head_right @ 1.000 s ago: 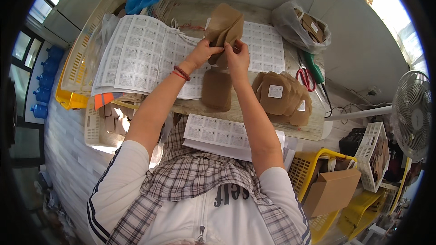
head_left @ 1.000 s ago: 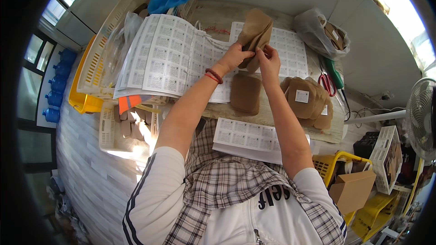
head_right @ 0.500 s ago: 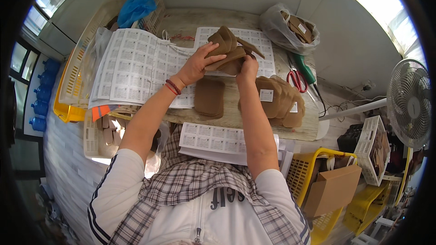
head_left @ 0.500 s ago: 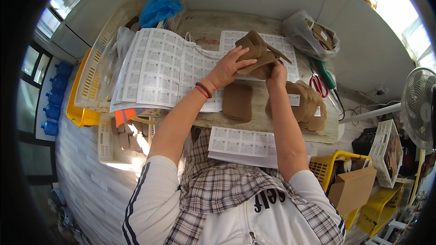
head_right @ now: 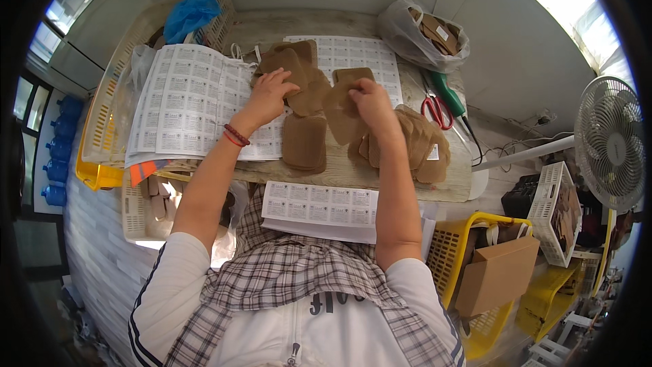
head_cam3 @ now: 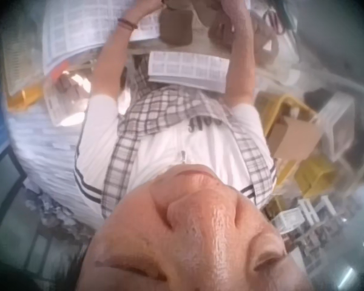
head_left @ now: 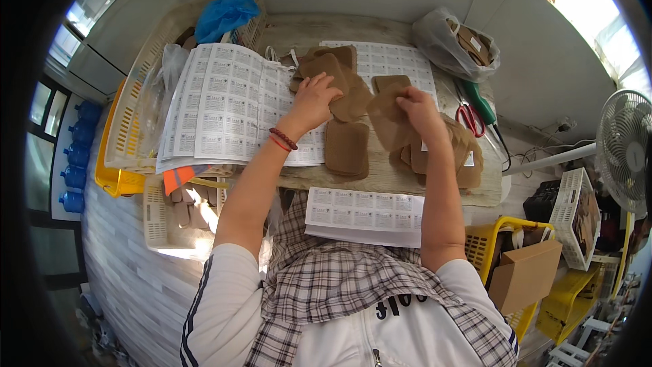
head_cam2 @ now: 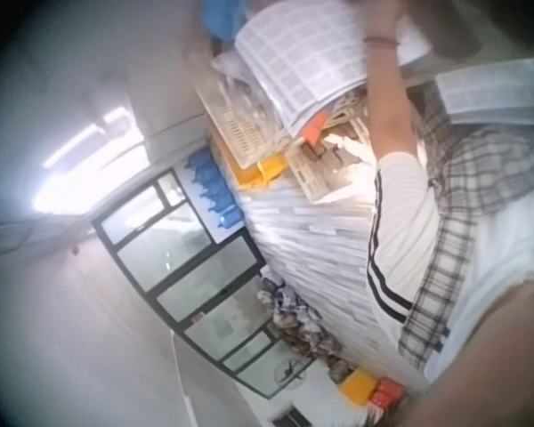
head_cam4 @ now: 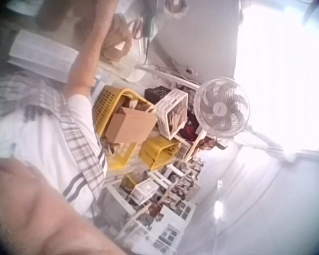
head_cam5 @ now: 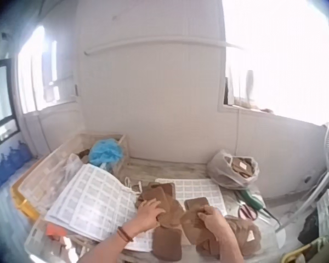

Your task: The person repeatedly peels small white labels from a sheet and sticks them onto small brown pouches on a cluttered workbench. They handle the pouches one at a time, placing labeled pouches into a plastic bag and stacking others on the table.

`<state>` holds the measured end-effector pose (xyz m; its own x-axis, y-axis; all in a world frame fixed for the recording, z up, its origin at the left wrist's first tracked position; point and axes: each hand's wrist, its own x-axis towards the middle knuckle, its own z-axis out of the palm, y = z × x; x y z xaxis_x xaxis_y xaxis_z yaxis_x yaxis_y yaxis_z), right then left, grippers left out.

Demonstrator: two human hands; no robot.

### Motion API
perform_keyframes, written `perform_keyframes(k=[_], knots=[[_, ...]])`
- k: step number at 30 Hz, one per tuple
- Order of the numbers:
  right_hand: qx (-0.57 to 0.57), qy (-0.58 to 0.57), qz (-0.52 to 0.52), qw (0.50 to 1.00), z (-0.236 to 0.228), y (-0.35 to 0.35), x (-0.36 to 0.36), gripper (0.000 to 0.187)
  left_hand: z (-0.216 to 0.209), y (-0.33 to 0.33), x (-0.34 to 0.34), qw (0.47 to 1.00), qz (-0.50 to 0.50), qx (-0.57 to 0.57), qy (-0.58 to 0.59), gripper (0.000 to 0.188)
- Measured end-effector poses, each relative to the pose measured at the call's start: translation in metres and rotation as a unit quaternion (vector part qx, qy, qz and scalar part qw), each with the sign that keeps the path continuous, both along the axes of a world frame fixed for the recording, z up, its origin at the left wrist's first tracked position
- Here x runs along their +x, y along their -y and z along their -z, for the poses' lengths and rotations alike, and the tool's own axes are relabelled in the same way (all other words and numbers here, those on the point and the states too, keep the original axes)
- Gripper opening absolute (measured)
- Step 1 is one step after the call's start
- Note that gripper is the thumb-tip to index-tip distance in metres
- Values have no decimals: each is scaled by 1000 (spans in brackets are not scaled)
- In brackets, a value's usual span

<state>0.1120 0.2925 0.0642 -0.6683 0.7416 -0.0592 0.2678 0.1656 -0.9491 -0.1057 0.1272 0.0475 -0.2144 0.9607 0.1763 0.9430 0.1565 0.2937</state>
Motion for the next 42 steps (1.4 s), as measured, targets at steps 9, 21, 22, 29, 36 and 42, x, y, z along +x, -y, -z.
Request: perform_keyframes(k=[9,21,22,29,36,42], knots=[[-8,169,73,983,56,-120,-33,35,-3,-2,9,949,-176,130,228,18],[107,387,129,907,50,-88,-57,70,17,-7,-9,911,-347,111,194,50],[117,384,127,907,52,-91,-57,68,9,-14,-10,904,-364,78,212,54],[97,199,167,961,70,-110,-47,51,3,-34,-22,839,-427,72,329,67],[-168,-184,60,967,3,-83,-38,33,39,-46,-39,814,-389,184,391,34],[-346,-190,-17,919,-19,-4,-31,36,31,-37,-44,778,-337,241,473,17]])
